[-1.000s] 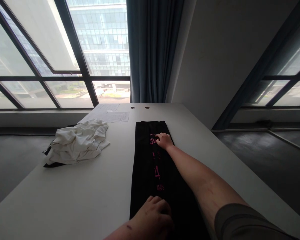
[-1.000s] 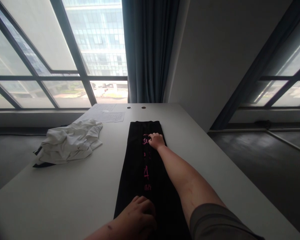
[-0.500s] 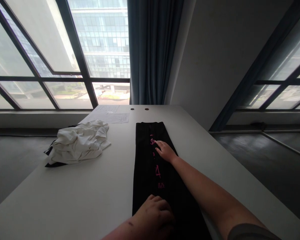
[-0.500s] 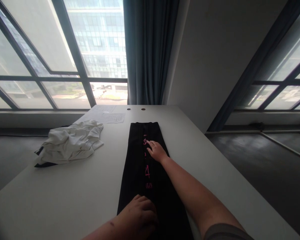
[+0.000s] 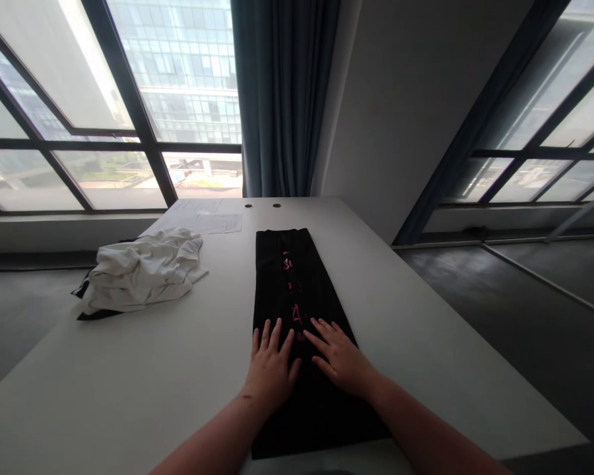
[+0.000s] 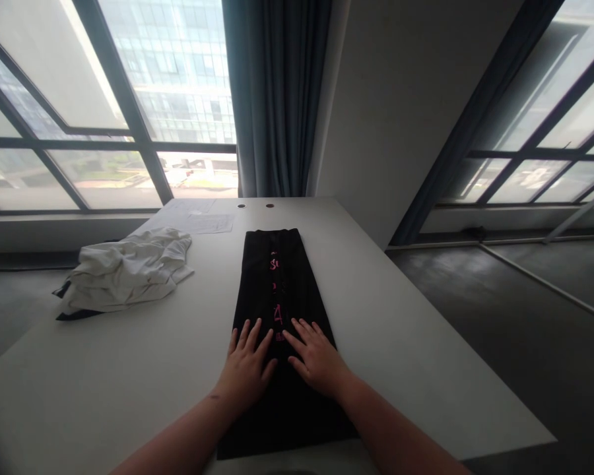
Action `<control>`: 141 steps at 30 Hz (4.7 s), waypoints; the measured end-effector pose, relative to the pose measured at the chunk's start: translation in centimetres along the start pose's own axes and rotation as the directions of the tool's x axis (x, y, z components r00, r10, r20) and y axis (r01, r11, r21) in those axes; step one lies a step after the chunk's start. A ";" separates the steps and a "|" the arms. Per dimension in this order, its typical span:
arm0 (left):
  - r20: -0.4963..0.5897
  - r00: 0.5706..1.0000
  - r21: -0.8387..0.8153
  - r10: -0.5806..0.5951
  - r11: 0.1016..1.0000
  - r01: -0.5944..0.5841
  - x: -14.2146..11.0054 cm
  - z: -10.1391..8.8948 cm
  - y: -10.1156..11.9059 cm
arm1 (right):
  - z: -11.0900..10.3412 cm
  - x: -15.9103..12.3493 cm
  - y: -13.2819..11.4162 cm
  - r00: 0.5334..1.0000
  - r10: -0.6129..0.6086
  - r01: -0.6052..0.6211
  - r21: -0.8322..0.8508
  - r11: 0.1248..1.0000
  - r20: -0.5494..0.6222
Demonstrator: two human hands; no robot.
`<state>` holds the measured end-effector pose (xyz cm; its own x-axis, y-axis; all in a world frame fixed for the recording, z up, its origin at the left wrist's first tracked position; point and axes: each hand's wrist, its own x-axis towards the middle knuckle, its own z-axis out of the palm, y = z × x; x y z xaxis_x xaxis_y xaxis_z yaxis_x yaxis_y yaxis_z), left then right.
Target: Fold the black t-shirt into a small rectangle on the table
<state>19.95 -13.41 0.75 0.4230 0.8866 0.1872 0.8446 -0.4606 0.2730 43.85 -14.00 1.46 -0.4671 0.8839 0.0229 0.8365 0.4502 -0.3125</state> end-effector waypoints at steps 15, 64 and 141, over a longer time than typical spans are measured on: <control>0.156 0.972 0.061 0.175 0.980 -0.187 -1.2 -1.2 0.2 | -1.0 -5.8 -3.4 0.987 -0.111 0.101 0.091 0.991 0.113; 0.201 0.968 -0.375 0.150 0.925 -0.066 -9.9 -8.1 -3.3 | -2.1 -13.3 0.6 0.988 0.090 -0.002 0.561 0.828 -0.129; 0.069 0.982 0.097 -0.175 0.981 0.168 4.4 -0.4 -2.2 | 1.2 1.9 0.7 0.891 0.414 -0.430 -0.056 0.901 -0.186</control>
<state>19.86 -8.55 1.32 0.2906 0.9542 0.0709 0.9313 -0.2990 0.2079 43.14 -12.14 0.13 -0.0163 0.9976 0.0679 0.9706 0.0321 -0.2384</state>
